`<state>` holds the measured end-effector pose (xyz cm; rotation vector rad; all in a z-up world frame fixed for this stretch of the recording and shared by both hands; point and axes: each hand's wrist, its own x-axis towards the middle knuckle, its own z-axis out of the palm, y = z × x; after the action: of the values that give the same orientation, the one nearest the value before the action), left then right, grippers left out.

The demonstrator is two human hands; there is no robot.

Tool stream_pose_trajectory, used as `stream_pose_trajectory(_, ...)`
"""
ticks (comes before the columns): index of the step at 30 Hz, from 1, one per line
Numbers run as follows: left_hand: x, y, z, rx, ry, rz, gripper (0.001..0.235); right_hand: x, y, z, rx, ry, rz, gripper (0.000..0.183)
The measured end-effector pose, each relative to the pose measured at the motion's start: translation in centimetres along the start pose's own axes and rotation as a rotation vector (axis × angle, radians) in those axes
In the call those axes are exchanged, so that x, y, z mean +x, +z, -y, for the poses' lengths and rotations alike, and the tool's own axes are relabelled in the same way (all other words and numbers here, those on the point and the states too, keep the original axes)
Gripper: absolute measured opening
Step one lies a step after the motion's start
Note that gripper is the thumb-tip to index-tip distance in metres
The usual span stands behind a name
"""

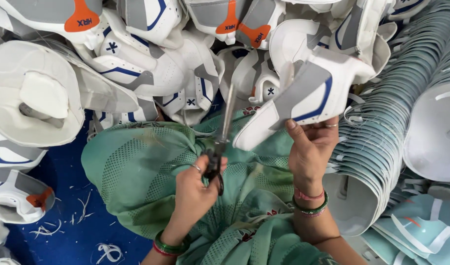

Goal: The person trims excess material and threads from newly manufactured shoe uppers using scissors.

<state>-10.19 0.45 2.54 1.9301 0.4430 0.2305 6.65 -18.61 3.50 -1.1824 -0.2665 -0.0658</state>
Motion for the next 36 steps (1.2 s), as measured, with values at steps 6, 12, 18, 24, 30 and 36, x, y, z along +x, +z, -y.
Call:
stream_pose_trajectory(6,1.6,0.2,-1.5,-0.535,0.192,-0.141,0.038,-0.1,-0.4,-0.6,0.068,0.238,0.263,0.046)
stream_pose_trajectory(12,-1.0,-5.3,5.4,-0.570,-0.059,-0.420,0.036,0.6,-0.7,-0.7,-0.191,0.469,0.542,0.021)
stream_pose_trajectory(18,-3.2,-19.4,5.3,-0.992,0.417,-1.453,0.025,1.8,-1.9,-3.0,-0.293,0.432,0.492,0.019)
stream_pose_trajectory(24,2.8,-21.9,12.9,-0.063,0.402,-1.351,0.039,1.6,2.6,-5.2,-0.475,0.448,0.660,0.020)
stream_pose_trajectory(30,11.9,-22.3,18.1,0.490,0.164,-0.793,0.079,1.6,4.7,-6.5,-0.542,0.470,0.851,0.024)
stream_pose_trajectory(36,12.7,-21.2,17.0,0.396,-0.027,-0.935,0.035,0.7,4.1,-7.7,-0.674,0.522,0.882,0.028)
